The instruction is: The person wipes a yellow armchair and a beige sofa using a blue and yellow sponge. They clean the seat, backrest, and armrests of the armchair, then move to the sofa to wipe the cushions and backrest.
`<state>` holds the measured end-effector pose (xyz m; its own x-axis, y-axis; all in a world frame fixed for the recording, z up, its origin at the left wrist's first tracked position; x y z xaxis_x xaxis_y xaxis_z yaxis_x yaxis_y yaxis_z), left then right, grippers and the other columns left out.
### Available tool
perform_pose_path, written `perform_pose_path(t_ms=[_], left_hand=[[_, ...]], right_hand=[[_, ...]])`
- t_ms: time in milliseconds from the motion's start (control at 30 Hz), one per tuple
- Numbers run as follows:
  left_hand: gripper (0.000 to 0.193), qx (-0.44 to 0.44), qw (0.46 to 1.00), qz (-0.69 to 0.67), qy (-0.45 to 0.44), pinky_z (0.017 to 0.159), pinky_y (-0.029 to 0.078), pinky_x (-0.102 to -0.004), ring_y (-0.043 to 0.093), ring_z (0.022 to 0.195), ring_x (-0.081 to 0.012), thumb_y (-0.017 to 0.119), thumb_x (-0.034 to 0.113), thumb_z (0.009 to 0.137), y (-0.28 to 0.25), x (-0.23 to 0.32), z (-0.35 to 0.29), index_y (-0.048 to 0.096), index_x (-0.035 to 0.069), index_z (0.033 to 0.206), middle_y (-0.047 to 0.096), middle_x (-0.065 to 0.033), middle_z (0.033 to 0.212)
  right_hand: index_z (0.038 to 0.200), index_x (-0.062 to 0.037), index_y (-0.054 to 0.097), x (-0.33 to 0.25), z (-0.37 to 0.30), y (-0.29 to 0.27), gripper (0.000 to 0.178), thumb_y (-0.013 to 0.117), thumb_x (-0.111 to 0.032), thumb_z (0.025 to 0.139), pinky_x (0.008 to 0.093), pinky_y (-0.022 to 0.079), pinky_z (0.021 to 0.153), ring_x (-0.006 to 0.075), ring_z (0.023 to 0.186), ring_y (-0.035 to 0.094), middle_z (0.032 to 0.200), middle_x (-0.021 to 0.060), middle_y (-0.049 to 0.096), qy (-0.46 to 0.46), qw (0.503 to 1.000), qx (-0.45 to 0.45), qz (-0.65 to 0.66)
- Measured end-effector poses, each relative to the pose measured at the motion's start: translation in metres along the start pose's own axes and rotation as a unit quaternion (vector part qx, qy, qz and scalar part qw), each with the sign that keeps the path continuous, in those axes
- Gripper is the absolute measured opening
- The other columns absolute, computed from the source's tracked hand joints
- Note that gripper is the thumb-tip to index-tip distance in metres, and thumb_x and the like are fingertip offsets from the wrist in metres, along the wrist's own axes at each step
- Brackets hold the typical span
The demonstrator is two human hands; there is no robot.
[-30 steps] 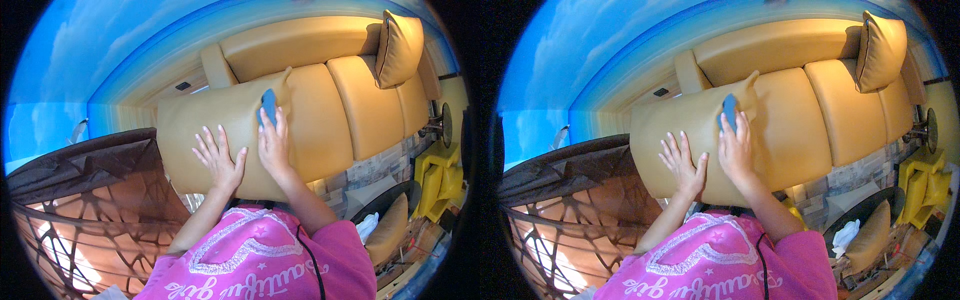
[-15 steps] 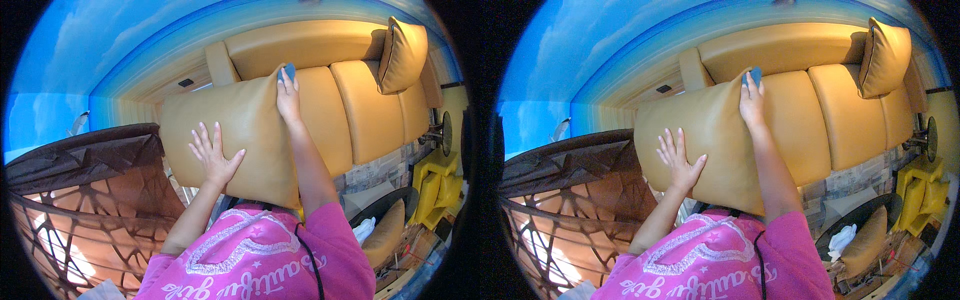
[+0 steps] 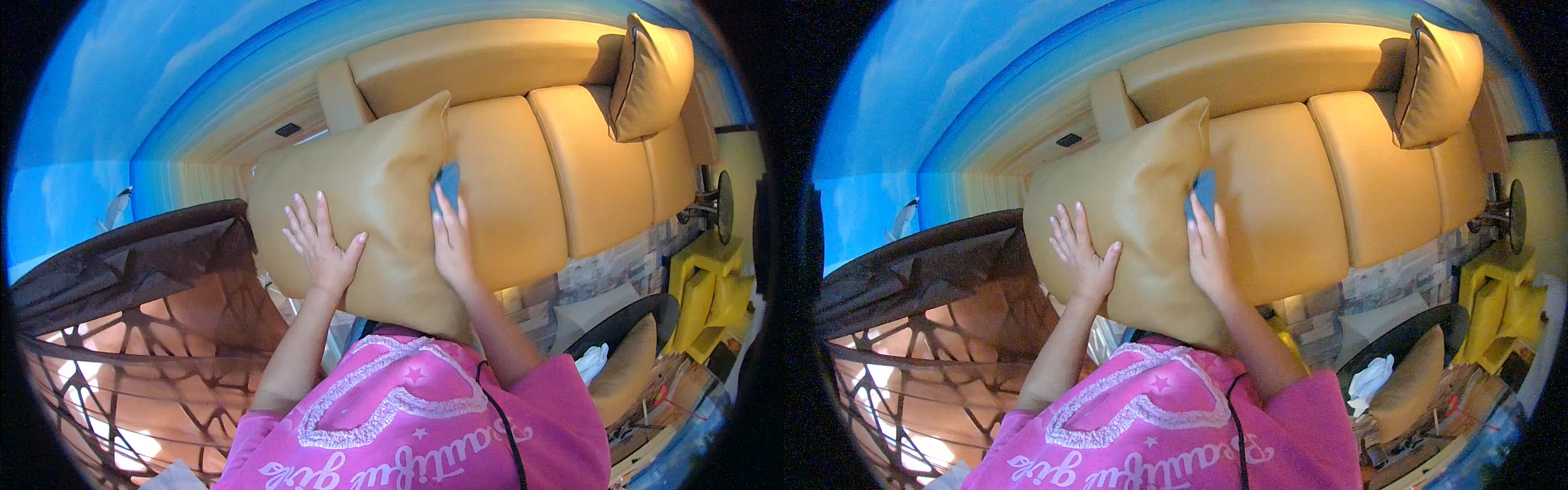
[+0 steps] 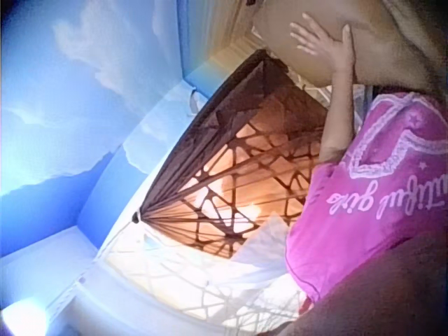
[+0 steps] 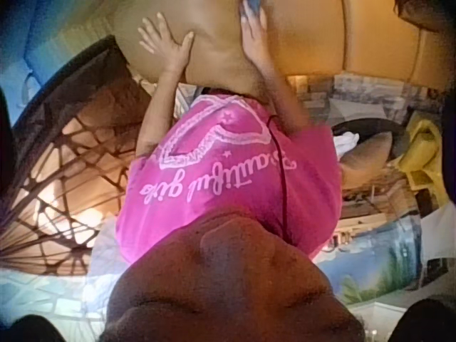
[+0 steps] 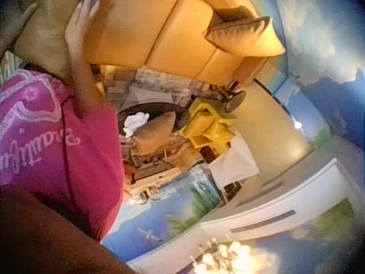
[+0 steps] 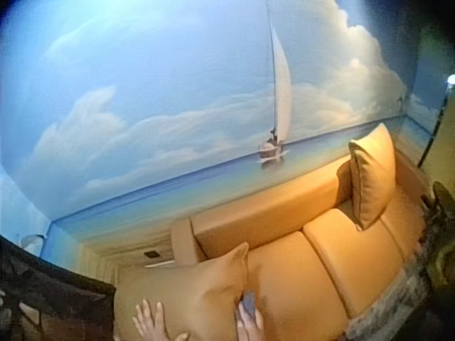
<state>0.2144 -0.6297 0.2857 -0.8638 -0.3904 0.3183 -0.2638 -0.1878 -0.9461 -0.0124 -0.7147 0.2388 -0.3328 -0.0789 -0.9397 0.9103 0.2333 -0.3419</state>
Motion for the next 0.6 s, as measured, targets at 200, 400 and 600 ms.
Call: perform_pose_path(t_ms=[200, 400, 600], left_hand=[[0.104, 0.004, 0.998, 0.063, 0.016, 0.116, 0.0, -0.0701, 0.001, 0.153, -0.0487, 0.074, 0.05, 0.079, 0.013, 0.039, 0.007, 0.022, 0.017, 0.162, 0.006, -0.023, 0.168], [0.094, -0.07, 0.995, 0.004, 0.068, 0.118, 0.005, -0.068, 0.008, 0.151, -0.0507, 0.071, 0.05, 0.084, 0.013, 0.062, 0.013, 0.029, 0.012, 0.159, 0.014, -0.0255, 0.165], [0.072, -0.016, 0.992, 0.07, 0.105, 0.118, 0.015, -0.0666, 0.017, 0.15, -0.0501, 0.068, 0.045, 0.09, -0.039, 0.04, 0.008, 0.045, 0.018, 0.152, 0.023, -0.0229, 0.164]], right_hand=[[0.139, -0.0091, 0.059, -0.063, 0.045, 0.016, 0.042, 0.057, -0.008, 0.097, 0.0497, 0.033, 0.116, 0.0445, 0.139, 0.042, 0.148, 0.0274, 0.044, -0.13, 0.987, 0.041, -0.088], [0.136, -0.0122, 0.062, -0.039, 0.03, 0.012, 0.041, 0.06, -0.01, 0.095, 0.0514, 0.032, 0.117, 0.0431, 0.142, 0.039, 0.15, 0.0226, 0.045, -0.188, 0.963, -0.043, -0.191], [0.14, -0.0092, 0.058, 0.019, 0.047, -0.018, 0.042, 0.056, -0.008, 0.099, 0.0501, 0.035, 0.115, 0.0459, 0.139, 0.041, 0.149, 0.0268, 0.044, -0.088, 0.98, 0.033, -0.173]])
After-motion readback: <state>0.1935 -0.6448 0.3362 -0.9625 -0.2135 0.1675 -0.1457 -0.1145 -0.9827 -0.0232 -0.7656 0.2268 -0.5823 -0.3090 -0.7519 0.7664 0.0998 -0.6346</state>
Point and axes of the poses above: each hand's wrist, its own z-axis towards the middle knuckle, its own y-axis out of the palm, x = y × z, the point moved 7 cm from there along z, towards the middle knuckle
